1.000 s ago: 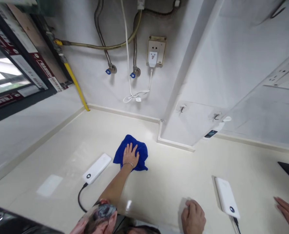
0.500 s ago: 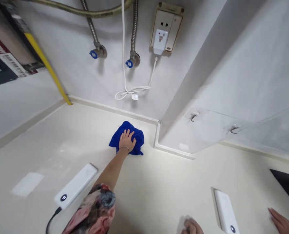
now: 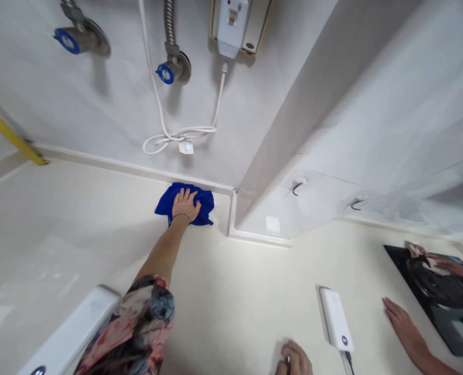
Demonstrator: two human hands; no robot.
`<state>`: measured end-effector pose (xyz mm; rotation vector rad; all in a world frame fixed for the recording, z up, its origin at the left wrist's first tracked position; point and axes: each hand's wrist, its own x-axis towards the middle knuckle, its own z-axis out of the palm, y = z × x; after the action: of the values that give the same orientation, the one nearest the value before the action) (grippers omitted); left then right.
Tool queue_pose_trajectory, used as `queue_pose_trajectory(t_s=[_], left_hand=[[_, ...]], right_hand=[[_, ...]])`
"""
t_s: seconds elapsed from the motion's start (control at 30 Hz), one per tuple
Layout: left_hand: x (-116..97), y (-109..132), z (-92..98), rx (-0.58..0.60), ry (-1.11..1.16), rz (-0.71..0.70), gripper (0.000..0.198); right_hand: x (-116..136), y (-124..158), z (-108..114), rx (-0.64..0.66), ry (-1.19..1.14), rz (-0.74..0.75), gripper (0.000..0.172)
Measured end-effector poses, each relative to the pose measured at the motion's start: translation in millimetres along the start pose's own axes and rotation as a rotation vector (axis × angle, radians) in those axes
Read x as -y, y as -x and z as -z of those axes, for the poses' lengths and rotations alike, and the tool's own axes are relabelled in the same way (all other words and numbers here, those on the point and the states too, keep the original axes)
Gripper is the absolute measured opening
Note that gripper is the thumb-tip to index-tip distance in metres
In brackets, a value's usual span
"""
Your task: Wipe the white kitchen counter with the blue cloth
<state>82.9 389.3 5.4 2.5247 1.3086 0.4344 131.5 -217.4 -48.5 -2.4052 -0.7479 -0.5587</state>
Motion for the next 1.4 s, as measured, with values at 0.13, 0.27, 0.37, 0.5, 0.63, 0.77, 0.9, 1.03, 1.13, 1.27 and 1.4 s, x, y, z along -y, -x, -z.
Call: queue_pose_trajectory(t_s=[0.13, 0.27, 0.37, 0.5, 0.63, 0.77, 0.9, 1.03, 1.13, 1.27, 1.4], left_hand=[[-1.8, 11.8, -0.8, 0.031, -0.036, 0.027, 0.064], [-3.7, 47.3, 4.5, 0.026, -0.072, 0.043, 0.067], [-3.7, 87.5, 11.4, 0.02, -0.087, 0.02, 0.065], [-7.2, 150.6, 18.7, 0.004, -0.098, 0.022, 0.063], [-19.6, 219.1, 21.2, -0.012, -0.095, 0.008, 0.063], [-39.9, 287.5, 24.0, -0.002, -0.092, 0.008, 0.063], [-60.0, 349.9, 26.0, 0.023, -0.087, -0.006, 0.064], [-71.4, 398.7, 24.3, 0.039, -0.086, -0.06, 0.065], [-73.5, 417.3, 23.8, 0.053, -0.076, -0.09, 0.064], [-70.2, 412.2, 27.8, 0.048, -0.053, -0.083, 0.062], [-59.2, 380.9, 32.7, 0.031, -0.055, 0.007, 0.061]], right_hand=[[5.4, -3.4, 6.2, 0.061, 0.029, 0.046, 0.058], [7.4, -3.0, 7.2, 0.04, 0.005, 0.057, 0.048], [6.3, -3.3, 6.9, 0.004, -0.033, 0.062, 0.042], [4.5, -1.8, 4.7, 0.055, -0.135, 0.093, 0.029], [4.4, 3.6, 2.2, 0.073, -0.134, 0.155, 0.016], [7.3, 10.6, 2.3, 0.072, -0.12, 0.195, 0.013], [11.6, 13.4, 4.9, 0.047, -0.071, 0.209, 0.015], [13.6, 12.7, 7.4, 0.06, -0.079, 0.19, 0.017], [14.1, 12.6, 9.4, 0.069, -0.089, 0.187, 0.017], [16.3, 12.7, 13.6, 0.079, -0.1, 0.184, 0.018], [17.4, 11.3, 15.7, 0.057, -0.108, 0.18, 0.018]])
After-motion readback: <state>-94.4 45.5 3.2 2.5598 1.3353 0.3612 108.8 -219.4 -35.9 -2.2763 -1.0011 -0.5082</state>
